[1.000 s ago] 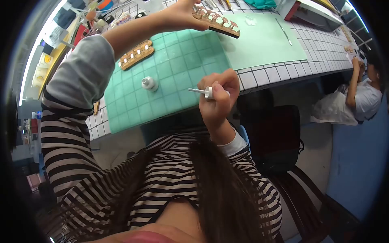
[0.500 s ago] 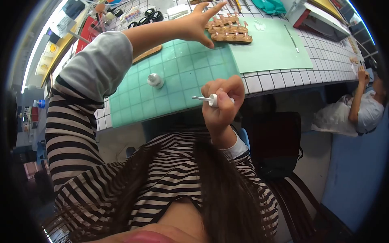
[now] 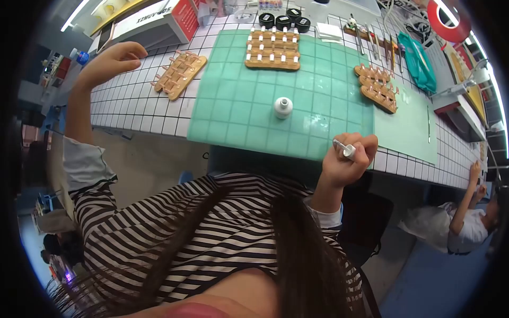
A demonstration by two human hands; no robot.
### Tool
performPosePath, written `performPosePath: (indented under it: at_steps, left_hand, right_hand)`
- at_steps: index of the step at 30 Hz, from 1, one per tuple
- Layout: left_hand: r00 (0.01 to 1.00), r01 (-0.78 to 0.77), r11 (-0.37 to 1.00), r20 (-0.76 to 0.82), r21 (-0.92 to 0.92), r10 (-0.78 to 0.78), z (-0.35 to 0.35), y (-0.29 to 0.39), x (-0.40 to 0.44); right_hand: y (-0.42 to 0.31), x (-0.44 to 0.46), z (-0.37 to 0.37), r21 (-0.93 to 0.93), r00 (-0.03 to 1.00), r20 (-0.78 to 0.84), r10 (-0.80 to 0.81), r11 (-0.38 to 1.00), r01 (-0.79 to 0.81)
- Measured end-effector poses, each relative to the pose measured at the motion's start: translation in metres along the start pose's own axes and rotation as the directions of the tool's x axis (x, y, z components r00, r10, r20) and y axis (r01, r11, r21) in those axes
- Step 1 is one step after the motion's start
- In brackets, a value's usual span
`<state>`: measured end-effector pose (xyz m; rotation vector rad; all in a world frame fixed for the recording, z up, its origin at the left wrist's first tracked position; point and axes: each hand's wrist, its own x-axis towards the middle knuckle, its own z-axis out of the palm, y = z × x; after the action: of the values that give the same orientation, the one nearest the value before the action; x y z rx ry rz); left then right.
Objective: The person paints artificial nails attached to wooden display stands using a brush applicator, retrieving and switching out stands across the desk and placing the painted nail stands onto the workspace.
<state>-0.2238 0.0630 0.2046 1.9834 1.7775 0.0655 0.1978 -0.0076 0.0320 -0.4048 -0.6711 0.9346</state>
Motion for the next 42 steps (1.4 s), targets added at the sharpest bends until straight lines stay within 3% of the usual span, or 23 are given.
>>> performPosePath:
  at_steps: [2, 6, 8, 9, 11, 12, 20, 21, 22, 23, 24, 25, 27, 29, 31, 33, 35, 37, 39, 42]
  left_hand:
    - [0.984, 0.082, 0.996, -0.165, 0.048, -0.073, 0.019, -0.049, 0.018]
    - [0.834, 0.054, 0.988, -0.551, 0.144, 0.035, 0.053, -0.128, 0.089]
    - [0.91, 0.326, 0.92, -0.334, 0.217, -0.244, 0.045, -0.105, 0.114]
    - [0.916, 0.314, 0.924, -0.327, 0.219, -0.234, 0.046, -0.104, 0.126]
    - [0.939, -0.008, 0.941, -0.32, 0.339, 0.124, 0.054, -0.105, 0.155]
    - [0.902, 0.07, 0.857, -0.399, 0.51, 0.164, 0.061, -0.129, 0.185]
    - [0.904, 0.326, 0.668, -0.427, 0.669, -0.013, 0.052, -0.126, 0.225]
    - [0.919, 0.312, 0.584, -0.393, 0.749, 0.013, 0.051, -0.129, 0.217]
    - [0.962, 0.138, 0.216, -0.182, 0.967, 0.202, 0.055, -0.164, 0.214]
    - [0.807, 0.005, 0.238, -0.144, 0.971, 0.573, 0.054, -0.223, 0.22]
    - [0.833, -0.051, 0.923, -0.494, 0.38, 0.249, 0.055, -0.196, 0.178]
    - [0.792, 0.16, 0.961, -0.61, 0.227, 0.012, 0.055, -0.15, 0.129]
    - [0.742, 0.11, 0.994, -0.667, 0.022, -0.068, 0.058, -0.121, 0.074]
    - [0.844, 0.056, 0.957, -0.499, -0.284, -0.197, 0.046, -0.164, 0.037]
    - [0.854, 0.091, 0.875, -0.415, -0.475, -0.314, 0.027, -0.112, -0.015]
    - [0.883, -0.049, 0.874, -0.429, -0.484, -0.188, 0.013, -0.067, -0.041]
    - [0.92, -0.161, 0.873, -0.391, -0.461, -0.037, 0.009, 0.005, -0.041]
    - [0.952, -0.185, 0.919, -0.295, -0.347, 0.081, 0.018, 0.078, -0.022]
    - [0.933, -0.349, 0.901, -0.187, -0.257, 0.308, 0.047, 0.136, 0.012]
    - [0.839, -0.542, 0.83, -0.016, -0.133, 0.545, 0.105, 0.206, 0.061]
  right_hand:
    - [0.001, 0.0, 0.002, -0.066, 1.0, 0.002, 0.001, 0.998, -0.001]
    - [0.003, -0.002, 0.002, -0.123, 0.998, 0.063, 0.005, 0.992, 0.003]
    - [0.005, -0.001, 0.004, -0.14, 0.997, 0.083, 0.008, 0.99, 0.003]
    - [0.004, -0.003, 0.004, -0.157, 0.995, 0.095, 0.007, 0.988, 0.008]
    - [0.006, -0.004, 0.0, -0.188, 0.996, 0.09, -0.002, 0.982, 0.019]
    - [0.006, -0.004, -0.002, -0.209, 0.993, 0.121, 0.001, 0.978, 0.024]
    - [0.005, -0.004, 0.002, -0.167, 0.995, 0.096, 0.017, 0.986, -0.001]
    - [0.004, -0.004, 0.0, -0.151, 0.995, 0.098, 0.026, 0.988, -0.011]
    - [0.002, -0.004, -0.002, -0.139, 0.995, 0.097, 0.033, 0.99, -0.02]
    - [0.001, -0.003, -0.004, -0.145, 0.996, 0.085, 0.017, 0.989, -0.004]
    - [0.0, -0.002, -0.006, -0.105, 0.996, 0.083, 0.031, 0.994, -0.022]
    - [-0.002, -0.001, -0.009, -0.065, 0.995, 0.083, 0.048, 0.997, -0.043]
    - [-0.008, 0.005, -0.011, 0.009, 0.993, 0.097, 0.063, 0.998, -0.064]
    - [-0.014, 0.013, -0.011, 0.084, 0.999, 0.053, 0.004, 0.996, -0.008]
    - [-0.026, 0.024, -0.014, 0.084, 0.999, 0.051, 0.001, 0.996, -0.005]
    - [-0.039, 0.038, -0.017, 0.072, 0.998, -0.058, -0.04, 0.996, 0.044]
    - [-0.051, 0.051, -0.032, 0.129, 1.0, -0.03, -0.011, 0.991, 0.015]
    - [-0.062, 0.06, -0.034, 0.211, 0.979, -0.203, 0.011, 0.977, 0.032]
    - [-0.073, 0.063, -0.049, 0.236, 0.988, -0.155, 0.01, 0.971, 0.027]
    - [-0.084, 0.066, -0.069, 0.444, 0.974, 0.215, 0.078, 0.88, -0.168]
